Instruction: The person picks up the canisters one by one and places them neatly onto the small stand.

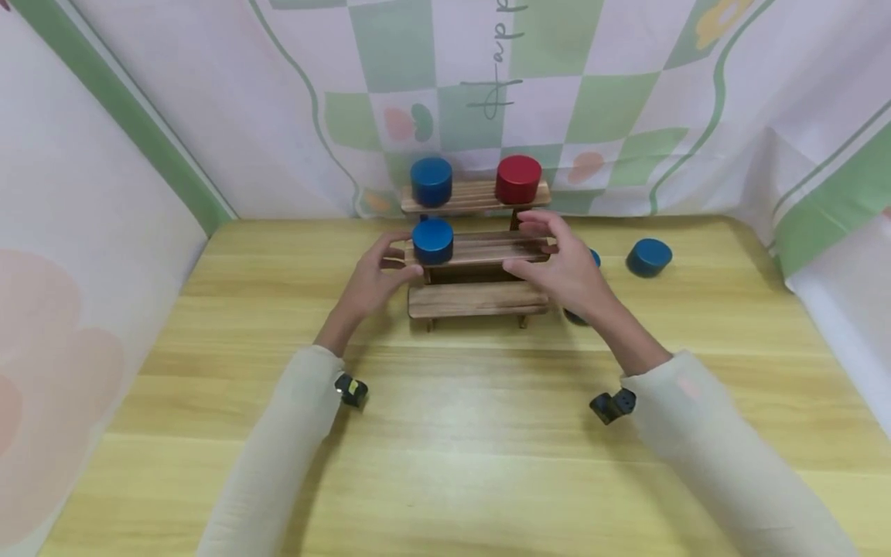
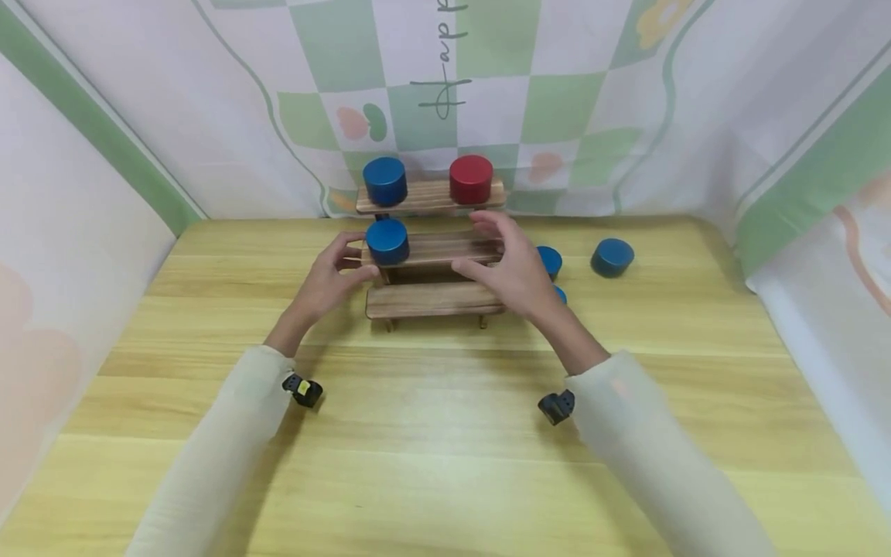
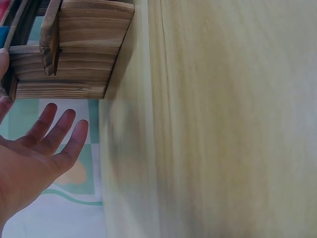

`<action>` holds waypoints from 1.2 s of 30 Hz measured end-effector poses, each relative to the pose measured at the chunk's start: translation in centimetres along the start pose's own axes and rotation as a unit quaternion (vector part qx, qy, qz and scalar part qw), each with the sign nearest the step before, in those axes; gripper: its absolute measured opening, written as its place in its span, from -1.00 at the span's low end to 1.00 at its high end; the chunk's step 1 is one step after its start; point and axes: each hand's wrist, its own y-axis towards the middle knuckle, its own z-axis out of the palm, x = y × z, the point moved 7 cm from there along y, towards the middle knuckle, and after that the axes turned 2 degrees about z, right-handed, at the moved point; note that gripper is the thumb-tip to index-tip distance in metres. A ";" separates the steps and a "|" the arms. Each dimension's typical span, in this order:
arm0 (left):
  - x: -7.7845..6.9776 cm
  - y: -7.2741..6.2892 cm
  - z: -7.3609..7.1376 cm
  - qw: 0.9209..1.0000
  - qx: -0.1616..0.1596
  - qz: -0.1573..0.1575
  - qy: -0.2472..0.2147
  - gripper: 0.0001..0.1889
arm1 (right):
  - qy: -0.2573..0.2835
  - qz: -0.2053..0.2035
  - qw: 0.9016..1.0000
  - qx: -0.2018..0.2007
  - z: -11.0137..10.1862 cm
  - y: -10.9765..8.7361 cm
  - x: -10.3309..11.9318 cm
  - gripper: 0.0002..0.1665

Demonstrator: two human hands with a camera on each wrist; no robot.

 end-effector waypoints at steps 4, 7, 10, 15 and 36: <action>-0.5 -0.3 -0.1 1.000 0.000 0.004 -0.003 -0.44 | -0.023 -0.004 1.000 -0.008 -1.0 -1.0 -0.7 -0.15; -0.5 -0.4 -0.3 1.000 -0.002 0.002 -0.004 -0.44 | -0.037 0.001 0.999 -0.007 -2.0 -1.5 -1.6 -0.14; -0.5 -0.6 -0.5 1.000 -0.003 0.001 -0.008 -0.43 | -0.041 0.013 0.999 -0.007 -3.3 -1.7 -2.5 -0.14; 0.0 -0.6 -0.7 1.000 -0.007 0.014 -0.003 -0.43 | -0.054 0.041 0.998 -0.006 -5.2 -2.0 -4.4 -0.12; 0.2 -0.9 -0.2 1.000 -0.013 -0.012 -0.010 -0.44 | -0.039 0.128 0.988 0.076 -9.9 -6.7 -13.0 0.11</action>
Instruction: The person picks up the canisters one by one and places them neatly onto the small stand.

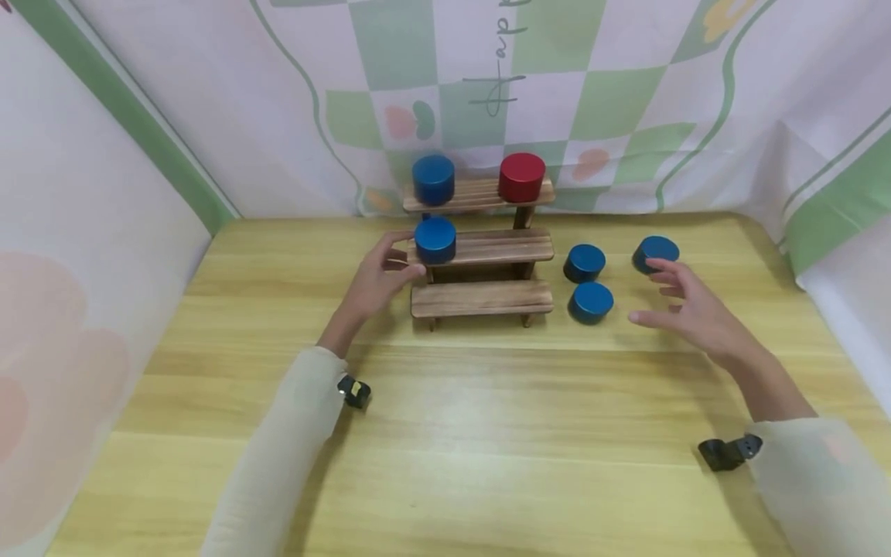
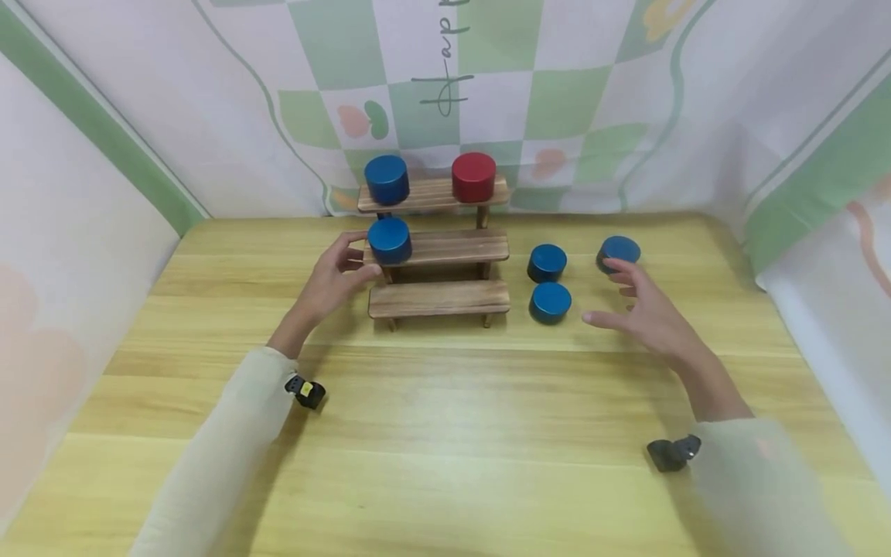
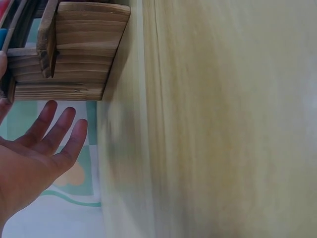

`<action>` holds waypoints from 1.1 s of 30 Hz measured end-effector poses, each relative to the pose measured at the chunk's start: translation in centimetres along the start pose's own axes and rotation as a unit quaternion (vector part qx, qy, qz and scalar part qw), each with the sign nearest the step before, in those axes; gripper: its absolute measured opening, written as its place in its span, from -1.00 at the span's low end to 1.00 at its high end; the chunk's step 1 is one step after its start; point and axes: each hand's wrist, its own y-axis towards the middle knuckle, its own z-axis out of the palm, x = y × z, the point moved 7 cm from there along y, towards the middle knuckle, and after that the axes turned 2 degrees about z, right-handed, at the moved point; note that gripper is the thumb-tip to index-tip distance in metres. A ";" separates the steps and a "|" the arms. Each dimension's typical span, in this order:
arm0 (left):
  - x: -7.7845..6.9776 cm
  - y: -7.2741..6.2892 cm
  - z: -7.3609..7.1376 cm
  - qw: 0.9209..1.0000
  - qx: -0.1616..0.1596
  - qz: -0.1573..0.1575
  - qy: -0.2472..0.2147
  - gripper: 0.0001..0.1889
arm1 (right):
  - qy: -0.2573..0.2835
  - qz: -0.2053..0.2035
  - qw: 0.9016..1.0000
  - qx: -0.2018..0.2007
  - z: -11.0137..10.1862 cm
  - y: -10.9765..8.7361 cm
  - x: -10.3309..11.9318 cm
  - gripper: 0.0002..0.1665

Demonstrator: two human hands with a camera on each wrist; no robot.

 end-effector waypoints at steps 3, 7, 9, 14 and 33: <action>0.0 0.1 0.1 1.000 0.001 -0.001 -0.005 -0.44 | -0.002 0.007 1.000 0.004 0.3 -0.2 -0.6 0.11; 0.1 0.3 0.2 1.000 0.003 -0.002 -0.007 -0.44 | -0.009 0.012 1.000 0.009 0.6 -0.5 -1.0 0.10; 0.1 0.3 0.2 1.000 0.002 -0.002 -0.004 -0.44 | -0.015 0.012 1.000 0.008 0.8 -0.5 -1.1 0.09; 0.3 0.1 -0.1 1.000 -0.004 -0.007 -0.003 -0.45 | -0.016 0.002 1.000 0.014 1.5 -0.1 -0.8 0.06; 0.3 -0.2 0.1 1.000 -0.005 -0.009 -0.018 -0.45 | -0.036 -0.015 0.999 0.020 3.3 1.3 0.5 -0.01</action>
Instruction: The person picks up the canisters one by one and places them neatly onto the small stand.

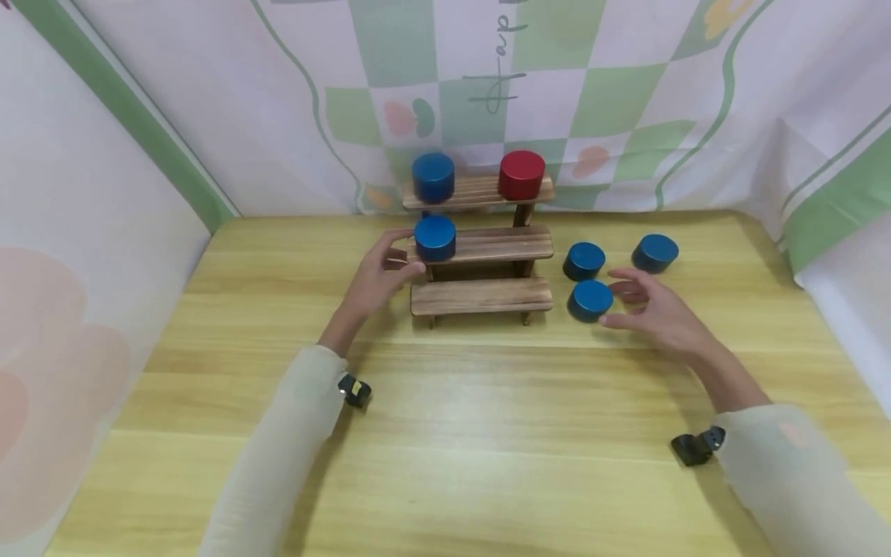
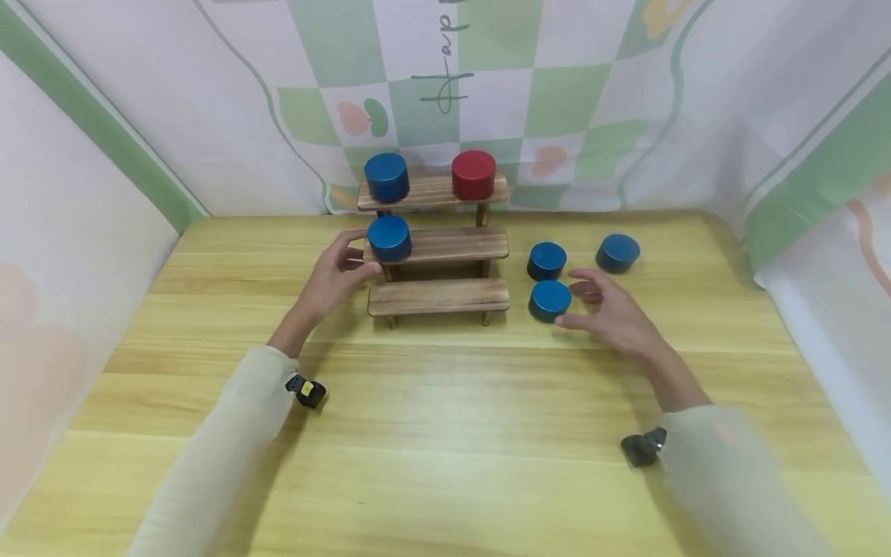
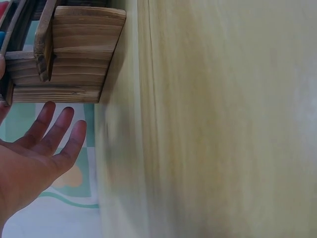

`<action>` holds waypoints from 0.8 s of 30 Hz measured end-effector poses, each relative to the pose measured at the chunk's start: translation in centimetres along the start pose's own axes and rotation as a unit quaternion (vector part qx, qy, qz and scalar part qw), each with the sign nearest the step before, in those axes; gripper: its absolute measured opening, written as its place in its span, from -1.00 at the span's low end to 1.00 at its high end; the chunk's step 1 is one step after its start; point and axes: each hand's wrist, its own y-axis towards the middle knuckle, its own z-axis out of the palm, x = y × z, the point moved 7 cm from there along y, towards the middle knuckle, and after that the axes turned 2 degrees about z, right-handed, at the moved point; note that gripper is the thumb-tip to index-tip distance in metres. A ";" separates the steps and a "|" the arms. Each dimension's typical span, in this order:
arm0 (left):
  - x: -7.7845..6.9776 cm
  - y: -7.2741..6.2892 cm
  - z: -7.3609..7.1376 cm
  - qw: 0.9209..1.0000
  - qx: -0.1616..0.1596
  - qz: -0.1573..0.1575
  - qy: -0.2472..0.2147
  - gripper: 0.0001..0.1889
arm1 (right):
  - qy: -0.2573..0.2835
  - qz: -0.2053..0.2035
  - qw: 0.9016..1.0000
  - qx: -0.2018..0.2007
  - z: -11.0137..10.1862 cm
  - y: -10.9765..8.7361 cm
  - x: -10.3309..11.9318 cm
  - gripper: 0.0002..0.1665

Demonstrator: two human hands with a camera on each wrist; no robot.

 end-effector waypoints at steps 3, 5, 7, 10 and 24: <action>-0.1 0.0 0.1 1.000 -0.001 0.002 0.001 -0.44 | 0.000 -0.002 1.000 -0.005 0.4 0.3 0.2 -0.03; -0.1 0.0 0.1 1.000 0.000 0.002 0.002 -0.43 | 0.003 -0.005 1.000 -0.007 0.6 0.4 0.5 -0.06; -0.1 -0.1 0.1 1.000 0.000 0.004 0.002 -0.43 | 0.005 -0.009 1.000 -0.009 0.9 0.5 0.7 -0.10; 0.0 -0.1 0.1 1.000 -0.001 0.007 -0.002 -0.43 | 0.007 -0.013 1.000 -0.012 1.2 0.6 1.0 -0.18; 0.0 -0.3 0.1 1.000 -0.001 -0.007 -0.009 -0.43 | -0.020 -0.037 0.998 -0.055 1.2 0.7 3.1 -0.19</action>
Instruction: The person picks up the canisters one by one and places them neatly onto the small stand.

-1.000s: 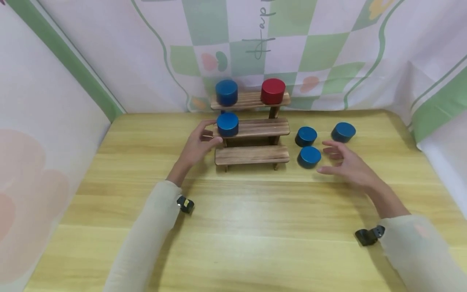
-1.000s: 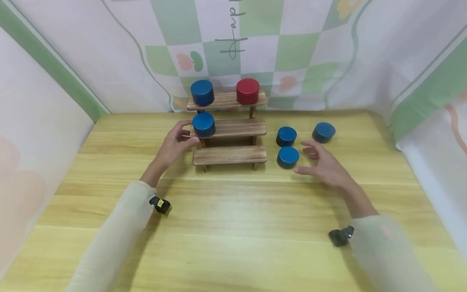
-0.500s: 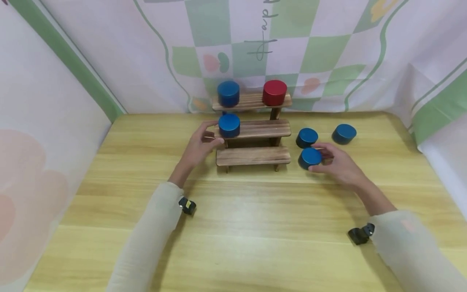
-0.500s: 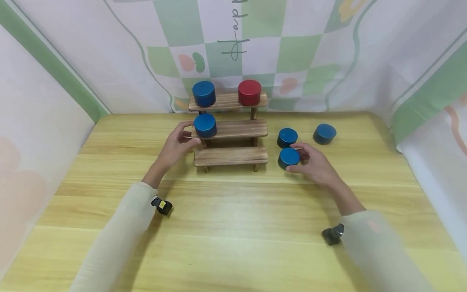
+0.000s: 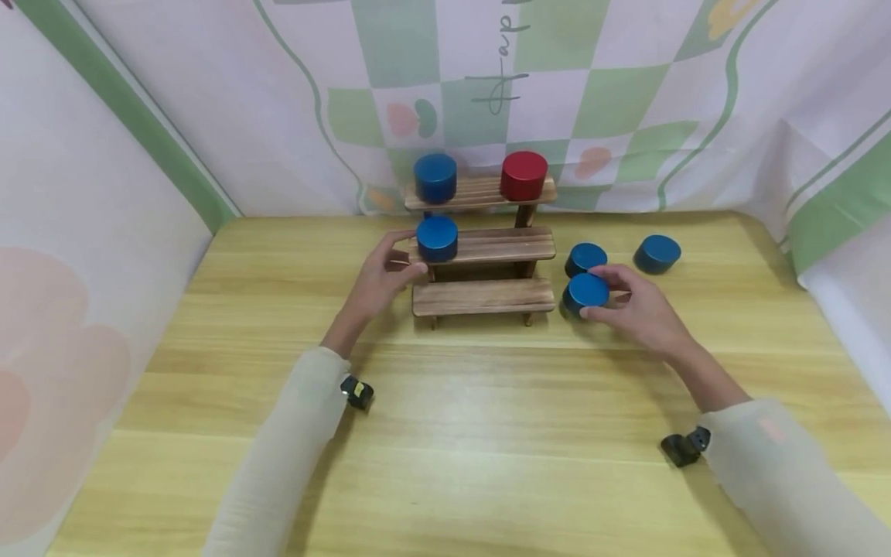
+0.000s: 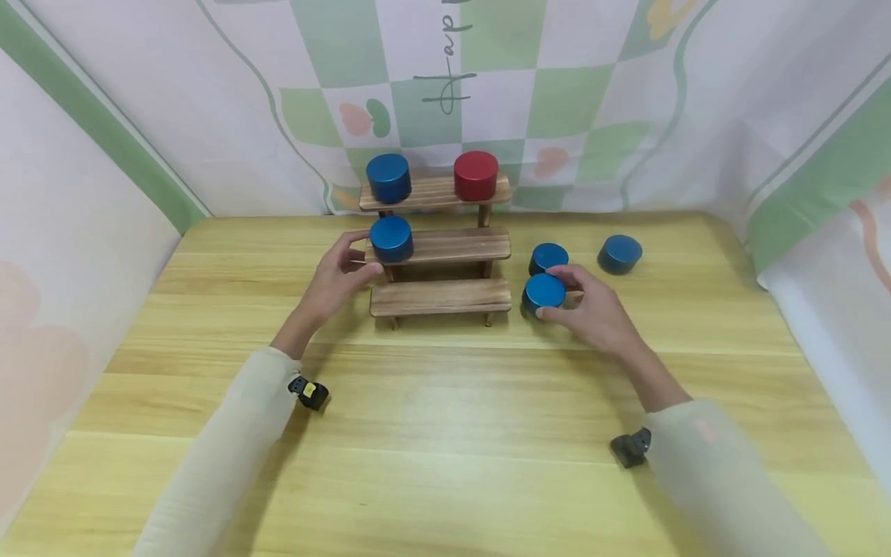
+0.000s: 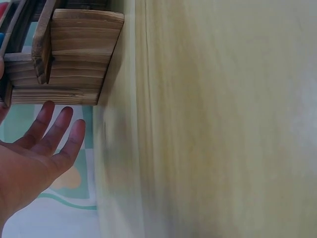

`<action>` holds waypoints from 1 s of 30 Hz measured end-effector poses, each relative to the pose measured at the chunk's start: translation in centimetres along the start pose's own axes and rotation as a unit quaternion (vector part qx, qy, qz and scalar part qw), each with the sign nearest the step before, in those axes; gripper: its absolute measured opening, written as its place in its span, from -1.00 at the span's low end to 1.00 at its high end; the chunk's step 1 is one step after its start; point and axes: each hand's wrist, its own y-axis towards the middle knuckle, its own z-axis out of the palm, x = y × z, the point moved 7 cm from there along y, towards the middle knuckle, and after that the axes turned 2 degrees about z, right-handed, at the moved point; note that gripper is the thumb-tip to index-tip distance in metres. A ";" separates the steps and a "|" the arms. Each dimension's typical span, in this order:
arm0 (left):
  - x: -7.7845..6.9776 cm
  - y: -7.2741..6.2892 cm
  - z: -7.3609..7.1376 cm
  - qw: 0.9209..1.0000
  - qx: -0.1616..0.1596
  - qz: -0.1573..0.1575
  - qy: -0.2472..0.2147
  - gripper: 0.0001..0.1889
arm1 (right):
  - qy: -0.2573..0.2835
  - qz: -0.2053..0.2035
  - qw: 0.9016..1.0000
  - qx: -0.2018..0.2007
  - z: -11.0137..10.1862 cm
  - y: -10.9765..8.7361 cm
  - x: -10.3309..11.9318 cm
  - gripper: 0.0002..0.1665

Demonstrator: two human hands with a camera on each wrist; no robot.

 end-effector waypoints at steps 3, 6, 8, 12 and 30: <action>0.0 0.0 0.0 1.000 0.001 0.000 -0.002 -0.42 | 0.002 -0.001 1.000 -0.023 -0.5 0.1 1.2 -0.18; 0.1 0.0 -0.1 1.000 0.002 0.002 -0.004 -0.42 | 0.016 0.000 0.999 -0.037 -1.1 0.2 2.4 -0.15; 0.1 0.0 -0.1 1.000 0.001 0.003 -0.005 -0.43 | 0.028 0.000 0.999 -0.044 -1.4 0.3 3.1 -0.13; 0.1 0.1 -0.2 1.000 -0.001 0.006 -0.004 -0.43 | 0.030 -0.011 0.997 -0.064 -1.9 0.5 4.1 -0.18; 0.1 0.1 0.1 1.000 0.004 -0.021 -0.023 -0.40 | 0.043 -0.050 0.991 -0.120 -2.3 2.3 8.8 -0.24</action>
